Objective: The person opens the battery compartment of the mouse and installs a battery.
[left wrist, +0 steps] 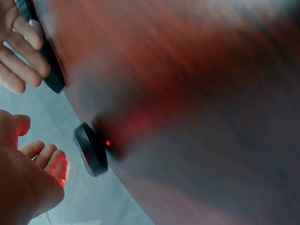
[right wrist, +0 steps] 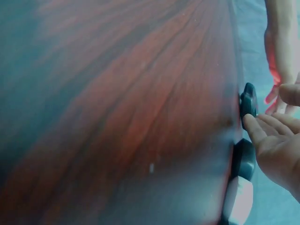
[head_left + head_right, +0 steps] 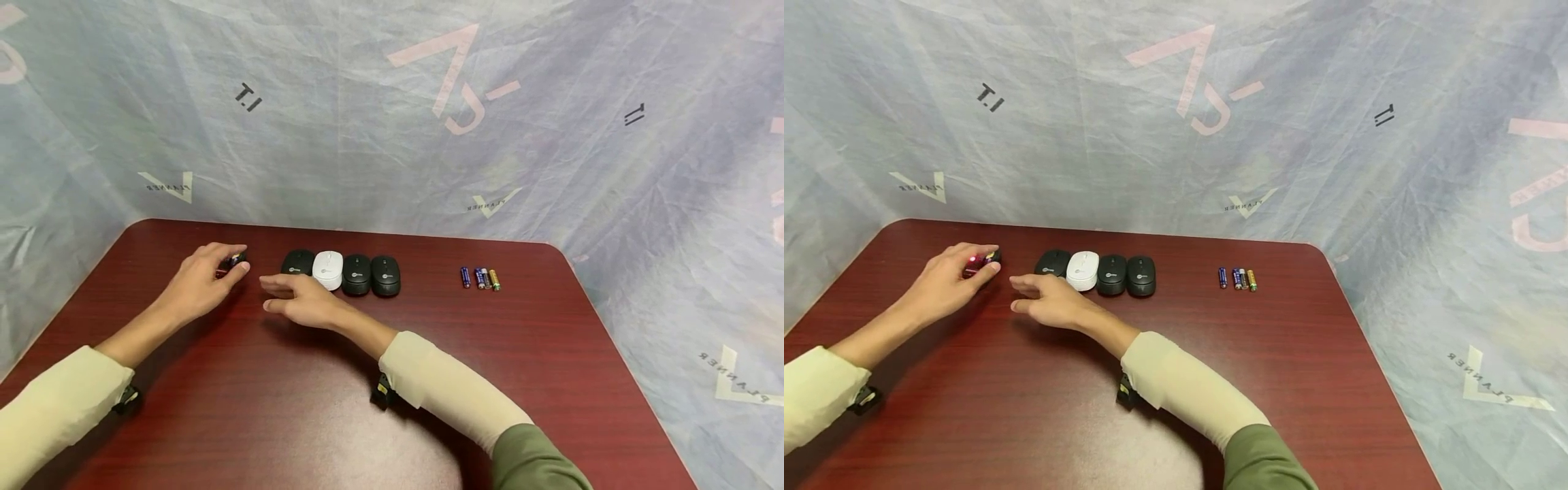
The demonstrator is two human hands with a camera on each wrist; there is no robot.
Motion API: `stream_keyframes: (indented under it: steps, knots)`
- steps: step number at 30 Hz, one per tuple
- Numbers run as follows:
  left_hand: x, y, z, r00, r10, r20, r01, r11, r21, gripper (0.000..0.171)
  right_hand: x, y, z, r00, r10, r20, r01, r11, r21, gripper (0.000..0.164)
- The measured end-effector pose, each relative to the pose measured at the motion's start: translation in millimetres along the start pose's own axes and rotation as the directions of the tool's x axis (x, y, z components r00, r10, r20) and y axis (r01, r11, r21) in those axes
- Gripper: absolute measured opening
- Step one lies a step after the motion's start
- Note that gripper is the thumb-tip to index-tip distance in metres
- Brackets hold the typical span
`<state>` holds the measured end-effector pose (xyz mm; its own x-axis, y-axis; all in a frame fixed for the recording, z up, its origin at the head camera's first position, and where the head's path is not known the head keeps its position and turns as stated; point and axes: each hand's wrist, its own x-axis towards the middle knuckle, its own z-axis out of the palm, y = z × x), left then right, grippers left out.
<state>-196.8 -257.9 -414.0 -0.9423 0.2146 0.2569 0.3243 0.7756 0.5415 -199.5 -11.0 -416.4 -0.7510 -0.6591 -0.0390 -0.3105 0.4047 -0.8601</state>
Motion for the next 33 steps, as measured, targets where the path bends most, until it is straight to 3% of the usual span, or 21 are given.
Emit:
stream_keyframes:
  steps: [5,10,13,17,21,25,29,33]
  knots:
    - [-0.9,10.0,6.2,0.994,-0.014,0.104,0.014,1.000,0.002,0.054,-14,-1,-13,0.999,-0.045,-0.002,0.044,0.982,-0.185,0.052]
    - [0.3,18.5,16.0,0.990,0.039,0.132,-0.041,0.999,0.014,0.051,-25,0,-25,0.994,-0.109,0.004,0.102,0.913,-0.396,0.053]
    - [2.3,24.0,23.1,0.984,0.066,0.163,-0.072,0.997,0.031,0.052,-28,2,-30,0.988,-0.153,-0.013,0.121,0.833,-0.540,0.053]
    - [4.6,31.2,32.1,0.973,0.062,0.223,-0.076,0.995,0.057,0.056,-28,6,-36,0.984,-0.178,-0.012,0.117,0.696,-0.708,0.056]
    - [6.4,39.6,40.9,0.964,0.067,0.256,-0.091,0.992,0.087,0.060,-25,12,-39,0.992,-0.121,0.025,0.091,0.581,-0.809,0.060]
    - [8.4,45.4,47.5,0.956,0.079,0.283,-0.117,0.986,0.121,0.064,-23,18,-40,0.997,-0.052,0.057,0.075,0.495,-0.866,0.062]
    - [9.2,46.9,50.3,0.951,0.073,0.301,-0.119,0.983,0.137,0.065,-21,20,-40,0.996,0.007,0.087,0.074,0.464,-0.883,0.063]
    - [8.8,46.9,49.6,0.953,0.070,0.295,-0.112,0.986,0.127,0.064,-20,19,-39,0.993,0.045,0.113,0.080,0.462,-0.883,0.064]
